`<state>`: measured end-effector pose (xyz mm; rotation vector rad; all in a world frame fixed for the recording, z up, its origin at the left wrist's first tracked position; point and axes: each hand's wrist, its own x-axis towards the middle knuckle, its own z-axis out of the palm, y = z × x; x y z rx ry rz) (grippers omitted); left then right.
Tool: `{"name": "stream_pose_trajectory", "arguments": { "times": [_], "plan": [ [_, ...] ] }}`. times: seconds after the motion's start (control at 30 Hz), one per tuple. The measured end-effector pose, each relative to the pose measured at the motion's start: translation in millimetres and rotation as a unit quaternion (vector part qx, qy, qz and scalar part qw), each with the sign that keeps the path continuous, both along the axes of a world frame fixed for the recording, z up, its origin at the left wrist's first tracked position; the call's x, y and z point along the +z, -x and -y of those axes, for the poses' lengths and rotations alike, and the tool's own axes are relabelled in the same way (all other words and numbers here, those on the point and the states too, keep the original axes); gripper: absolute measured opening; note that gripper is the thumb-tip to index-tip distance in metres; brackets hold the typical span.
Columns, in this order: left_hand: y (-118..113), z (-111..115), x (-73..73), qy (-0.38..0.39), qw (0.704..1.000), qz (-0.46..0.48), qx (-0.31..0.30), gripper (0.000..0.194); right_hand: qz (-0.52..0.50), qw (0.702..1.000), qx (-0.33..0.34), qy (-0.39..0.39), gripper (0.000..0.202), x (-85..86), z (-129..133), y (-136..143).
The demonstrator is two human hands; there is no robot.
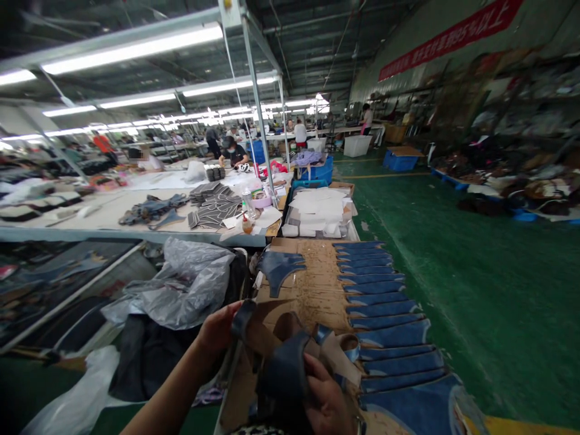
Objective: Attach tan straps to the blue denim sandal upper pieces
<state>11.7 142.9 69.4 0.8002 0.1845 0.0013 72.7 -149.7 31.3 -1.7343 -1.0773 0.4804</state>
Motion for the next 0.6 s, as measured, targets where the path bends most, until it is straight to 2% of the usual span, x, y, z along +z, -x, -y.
{"name": "stream_pose_trajectory", "arguments": {
  "times": [0.1,0.17,0.23,0.33,0.43,0.5,0.6],
  "plan": [
    [14,10,-0.4,-0.045,0.997,-0.040,-0.047,0.038,0.035,0.999,0.034,-0.001,0.021,1.3,-4,-3],
    [19,19,-6.2,-0.070,0.995,-0.065,-0.035,0.030,0.052,0.998,0.027,0.021,0.021,-6.0,-7,-4],
    [24,26,-13.5,-0.087,0.993,-0.081,0.020,0.021,0.035,0.997,-0.023,0.061,0.025,-21.8,-8,-6],
    [31,34,-22.7,-0.106,0.986,-0.087,0.096,0.013,-0.065,0.983,-0.134,0.110,0.033,-55.0,0,-14],
    [39,43,-28.2,-0.100,0.986,-0.083,0.107,0.011,-0.152,0.956,-0.214,0.134,0.035,-81.4,14,-23],
    [44,50,-30.8,-0.066,0.989,-0.083,0.105,0.007,-0.191,0.951,-0.209,0.128,0.032,-88.4,22,-26],
    [47,59,-33.1,-0.022,0.991,-0.077,0.107,0.007,-0.233,0.953,-0.172,0.086,0.031,-85.8,29,-25]
  ]
}}
